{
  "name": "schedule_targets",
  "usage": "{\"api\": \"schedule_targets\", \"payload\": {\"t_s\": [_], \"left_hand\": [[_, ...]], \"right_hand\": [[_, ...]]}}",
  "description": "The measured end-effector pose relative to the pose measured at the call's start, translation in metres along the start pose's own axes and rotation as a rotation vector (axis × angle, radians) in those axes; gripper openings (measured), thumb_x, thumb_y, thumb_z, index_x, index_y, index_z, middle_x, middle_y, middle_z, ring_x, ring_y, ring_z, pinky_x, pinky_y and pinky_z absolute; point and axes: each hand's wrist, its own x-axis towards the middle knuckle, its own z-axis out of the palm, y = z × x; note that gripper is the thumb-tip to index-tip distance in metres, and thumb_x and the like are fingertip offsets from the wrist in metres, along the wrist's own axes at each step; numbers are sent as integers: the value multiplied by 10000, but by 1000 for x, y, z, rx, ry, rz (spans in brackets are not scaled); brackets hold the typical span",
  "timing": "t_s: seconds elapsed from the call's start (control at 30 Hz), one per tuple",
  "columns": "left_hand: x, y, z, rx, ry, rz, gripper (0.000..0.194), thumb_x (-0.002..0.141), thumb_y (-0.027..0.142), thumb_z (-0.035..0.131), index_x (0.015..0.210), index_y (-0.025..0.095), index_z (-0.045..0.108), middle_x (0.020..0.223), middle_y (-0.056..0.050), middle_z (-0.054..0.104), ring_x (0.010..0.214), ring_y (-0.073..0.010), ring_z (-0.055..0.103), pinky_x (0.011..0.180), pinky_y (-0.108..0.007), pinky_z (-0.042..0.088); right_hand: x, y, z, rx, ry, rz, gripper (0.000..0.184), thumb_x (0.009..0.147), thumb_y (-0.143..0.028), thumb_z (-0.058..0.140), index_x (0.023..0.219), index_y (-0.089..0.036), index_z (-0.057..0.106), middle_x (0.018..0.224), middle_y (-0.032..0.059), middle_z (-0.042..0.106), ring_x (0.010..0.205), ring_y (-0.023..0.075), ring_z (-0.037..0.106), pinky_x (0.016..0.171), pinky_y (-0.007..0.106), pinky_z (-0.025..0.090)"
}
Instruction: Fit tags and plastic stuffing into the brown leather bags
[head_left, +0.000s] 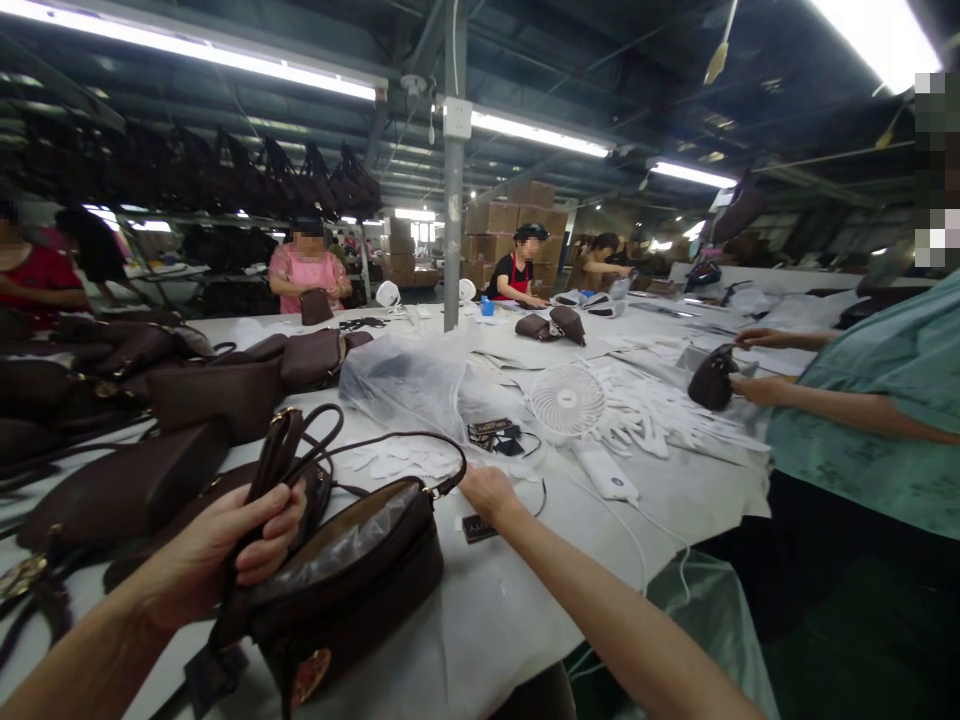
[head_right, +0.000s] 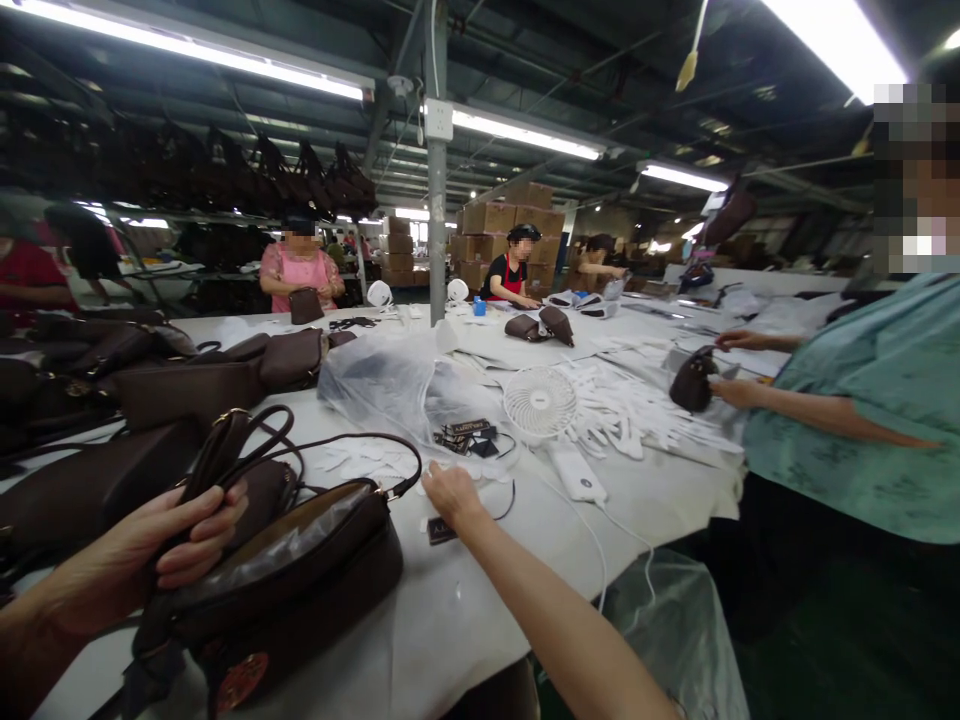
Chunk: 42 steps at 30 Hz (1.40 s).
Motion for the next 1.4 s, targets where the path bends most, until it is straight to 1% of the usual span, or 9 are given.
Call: {"api": "schedule_targets", "payload": {"t_s": [0.17,0.33,0.63,0.73,0.8,0.9,1.07,1.23,1.4], "left_hand": [[0,-4,-8,-6,-19,-14,306,751,402,761,805,144,605,595,79,376,387,12,251,339,-101,263],[0,-4,-5,-23,-9,12,368,701,435,796,799,147,589,590,89,377,394,14,208,341,-102,226],[2,-6,-2,32,-14,48,488,737,521,734,620,161,426,500,104,277,415,-11,152,365,-128,175],[-2,-7,8,86,22,99,501,714,534,747,633,169,414,517,108,284,414,-11,170,370,-135,165],[-6,-8,21,101,30,141,511,696,532,760,636,177,397,539,104,310,409,-9,191,367,-140,158],[-10,-13,41,74,-12,184,533,673,526,774,619,191,363,534,106,314,398,-9,208,359,-147,151],[-11,-25,55,-55,-55,276,517,625,514,816,717,199,415,497,129,309,373,-6,169,348,-157,123],[-14,-31,54,-216,-69,345,559,612,585,800,849,174,504,483,140,292,365,-7,151,346,-167,101],[-15,-34,48,-328,-105,393,524,652,520,807,898,129,558,515,129,311,366,2,176,356,-174,103]], "right_hand": [[26,0,4,143,42,-63,229,874,-77,473,868,-126,697,935,159,703,966,275,645,871,379,459],[28,20,-9,385,188,-25,145,811,-160,574,822,-173,718,1005,115,725,1065,265,600,982,374,398],[-17,26,-62,926,450,115,363,934,-409,309,861,-180,580,793,62,702,658,183,676,644,297,536],[-46,4,-88,1191,504,78,329,931,-486,362,855,-203,512,692,15,664,487,150,621,485,260,503],[-64,-18,-102,1191,566,-4,293,921,-473,438,828,-205,511,560,-38,593,396,120,547,423,225,450],[-81,-56,-115,830,765,-205,217,942,-334,459,850,-189,592,546,-30,585,445,112,560,500,223,476],[-82,-115,-123,441,1010,-483,219,951,-174,432,966,-178,651,805,69,712,732,164,692,646,242,538],[-75,-152,-117,458,983,-567,217,953,-157,436,1005,-178,646,832,73,715,748,169,696,641,239,541],[-74,-171,-110,704,878,-486,221,961,-201,430,918,-200,646,790,34,702,695,145,672,641,229,533]]}}
